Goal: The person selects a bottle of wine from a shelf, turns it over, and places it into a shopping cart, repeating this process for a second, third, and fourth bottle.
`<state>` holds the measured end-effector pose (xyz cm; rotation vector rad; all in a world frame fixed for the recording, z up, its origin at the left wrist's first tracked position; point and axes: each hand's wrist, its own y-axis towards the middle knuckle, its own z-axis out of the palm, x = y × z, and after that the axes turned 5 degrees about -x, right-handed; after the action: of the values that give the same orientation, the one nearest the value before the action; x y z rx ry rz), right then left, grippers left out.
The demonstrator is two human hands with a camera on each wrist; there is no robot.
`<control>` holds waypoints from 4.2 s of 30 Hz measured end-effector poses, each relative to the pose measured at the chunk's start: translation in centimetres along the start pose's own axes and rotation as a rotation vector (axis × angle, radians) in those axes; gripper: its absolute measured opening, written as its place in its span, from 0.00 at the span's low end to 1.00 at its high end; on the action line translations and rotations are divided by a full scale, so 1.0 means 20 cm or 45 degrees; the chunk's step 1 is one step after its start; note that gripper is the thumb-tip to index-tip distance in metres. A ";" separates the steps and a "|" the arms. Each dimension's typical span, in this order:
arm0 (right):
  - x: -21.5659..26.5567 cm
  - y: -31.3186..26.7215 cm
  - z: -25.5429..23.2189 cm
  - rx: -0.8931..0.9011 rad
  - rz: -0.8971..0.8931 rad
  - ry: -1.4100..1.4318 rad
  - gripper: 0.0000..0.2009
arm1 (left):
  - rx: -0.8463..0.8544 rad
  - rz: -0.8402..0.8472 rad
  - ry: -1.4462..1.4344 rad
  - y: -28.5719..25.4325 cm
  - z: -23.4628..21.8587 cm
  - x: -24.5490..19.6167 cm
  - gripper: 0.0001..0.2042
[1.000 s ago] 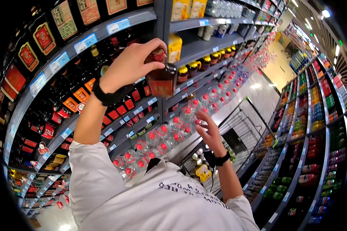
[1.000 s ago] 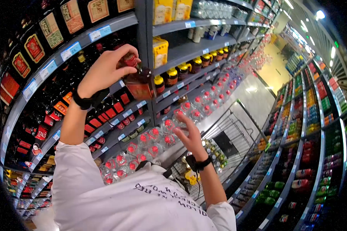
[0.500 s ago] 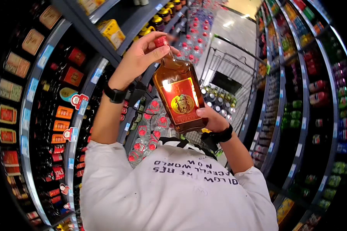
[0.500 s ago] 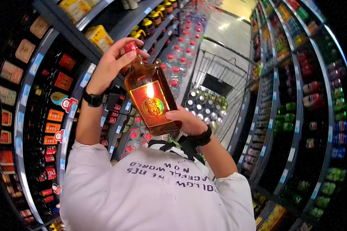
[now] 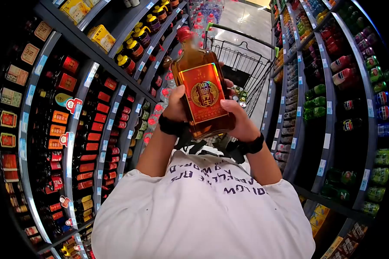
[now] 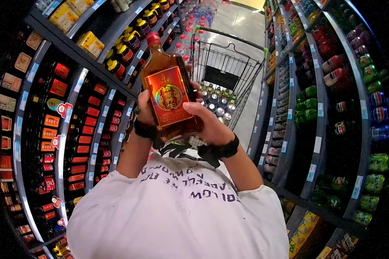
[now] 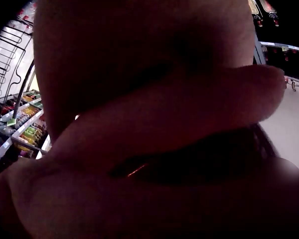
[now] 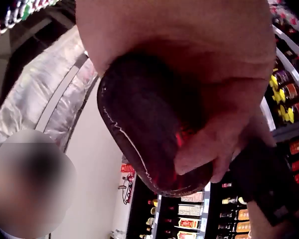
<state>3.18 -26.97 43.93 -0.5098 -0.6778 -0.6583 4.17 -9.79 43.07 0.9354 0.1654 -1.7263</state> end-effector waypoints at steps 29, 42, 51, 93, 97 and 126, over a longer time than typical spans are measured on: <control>0.02 -0.38 -0.45 0.193 -0.439 -0.460 0.47 | -0.477 0.103 0.906 -0.04 0.43 0.29 0.30; 0.05 -0.42 -0.54 0.002 -0.295 -0.501 0.22 | -0.677 -0.042 0.834 -0.01 0.41 0.39 0.19; -0.04 -0.39 -0.57 -0.035 -0.510 -0.627 0.22 | -0.739 -0.220 0.606 -0.06 0.36 0.40 0.21; -0.01 -0.38 -0.82 -0.184 -0.175 -0.753 0.33 | -0.805 -0.322 0.673 0.06 0.16 0.64 0.19; 0.02 -0.42 -0.82 -0.201 -0.137 -0.701 0.31 | -0.771 -0.461 0.699 0.05 0.14 0.57 0.24; -0.94 -0.10 -1.65 -0.652 0.615 -0.122 0.31 | 0.382 -0.570 2.151 0.09 -0.54 1.24 0.13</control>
<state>3.88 -41.65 8.73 -1.1443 -0.4433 -0.3432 9.33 -23.32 20.04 2.5017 1.2807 -0.8463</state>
